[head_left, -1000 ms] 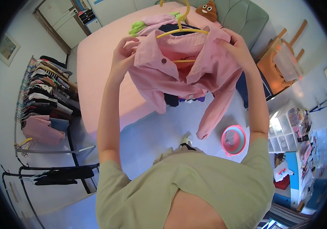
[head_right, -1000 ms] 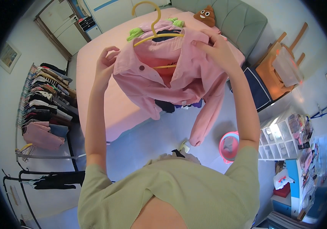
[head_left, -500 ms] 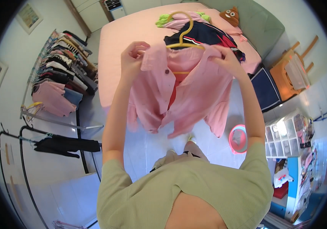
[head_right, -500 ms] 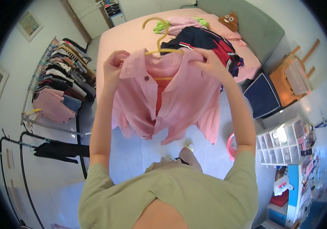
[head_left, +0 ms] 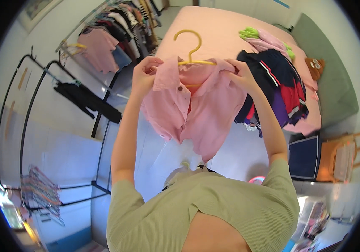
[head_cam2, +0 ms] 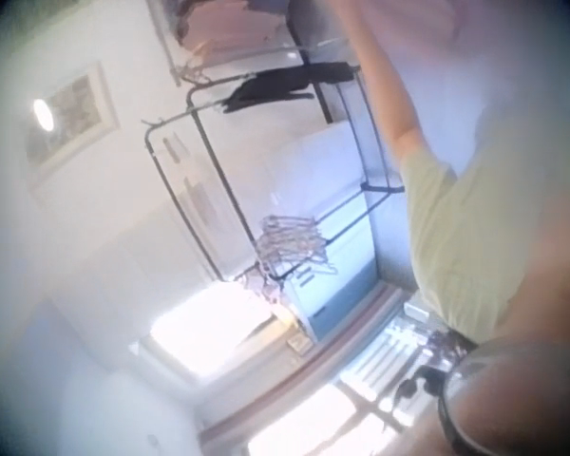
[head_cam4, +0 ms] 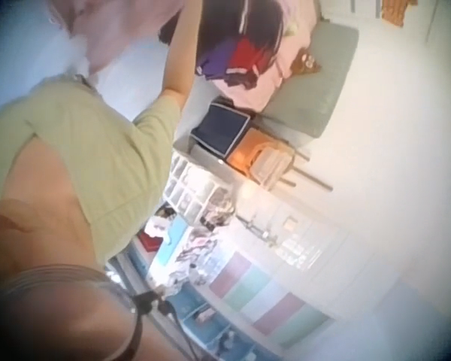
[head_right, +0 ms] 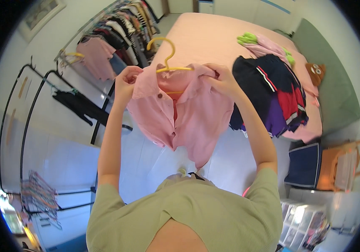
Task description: The person takes hangers from a clothes rack, puts various garments from a bed onto the hangers, and hangs the clothes onto the rack.
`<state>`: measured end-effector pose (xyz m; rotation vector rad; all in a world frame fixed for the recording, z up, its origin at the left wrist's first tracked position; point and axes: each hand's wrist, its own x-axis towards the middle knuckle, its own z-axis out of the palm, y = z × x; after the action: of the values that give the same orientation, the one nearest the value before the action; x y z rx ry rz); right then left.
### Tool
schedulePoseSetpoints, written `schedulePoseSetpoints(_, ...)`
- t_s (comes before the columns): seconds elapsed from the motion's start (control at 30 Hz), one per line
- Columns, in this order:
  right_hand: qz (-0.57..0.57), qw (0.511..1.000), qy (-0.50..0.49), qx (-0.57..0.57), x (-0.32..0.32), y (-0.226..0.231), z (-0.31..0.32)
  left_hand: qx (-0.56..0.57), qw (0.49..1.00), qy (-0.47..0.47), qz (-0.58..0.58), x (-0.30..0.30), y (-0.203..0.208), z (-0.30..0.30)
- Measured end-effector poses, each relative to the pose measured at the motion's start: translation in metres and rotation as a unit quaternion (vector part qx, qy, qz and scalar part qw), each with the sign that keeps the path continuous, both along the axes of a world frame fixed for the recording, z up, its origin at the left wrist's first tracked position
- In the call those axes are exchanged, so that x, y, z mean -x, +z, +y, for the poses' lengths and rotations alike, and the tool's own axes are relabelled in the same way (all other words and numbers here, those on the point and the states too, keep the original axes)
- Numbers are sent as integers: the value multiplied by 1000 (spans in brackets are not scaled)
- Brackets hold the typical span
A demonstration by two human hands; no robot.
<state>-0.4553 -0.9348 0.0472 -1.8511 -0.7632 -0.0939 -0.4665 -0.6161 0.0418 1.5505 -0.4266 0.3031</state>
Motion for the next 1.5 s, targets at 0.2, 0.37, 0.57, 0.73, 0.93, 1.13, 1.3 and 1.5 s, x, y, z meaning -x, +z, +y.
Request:
schedulePoseSetpoints(0.2, -65, 994, 90, 19, -10, -3, 89, -9, 991, 128, 49, 44, -16, 25)
schedulePoseSetpoints(0.37, -57, 980, 147, 118, -8, 8, 157, 29, 974, 224, 30, 79, -34, 87)
schedulePoseSetpoints(0.57, -61, 973, 212, 65, -17, -11, 245, 29, 955, 293, 18, 131, -29, 179)
schedulePoseSetpoints(0.73, -4, 974, 226, -23, -11, -26, 333, -64, 927, 368, 19, 169, -24, 282)
schedulePoseSetpoints(0.93, 65, 966, 232, -96, -5, -51, 421, -50, 912, 407, 16, 181, -44, 378)
schedulePoseSetpoints(1.13, 74, 959, 249, -110, -4, -61, 491, -126, 889, 439, 43, 190, -59, 459)
schedulePoseSetpoints(1.3, 37, 954, 272, -120, -17, -66, 554, -88, 889, 448, 26, 174, -64, 503)
schedulePoseSetpoints(1.5, 136, 936, 286, -153, -39, -52, 620, -122, 875, 469, 15, 131, -55, 555)
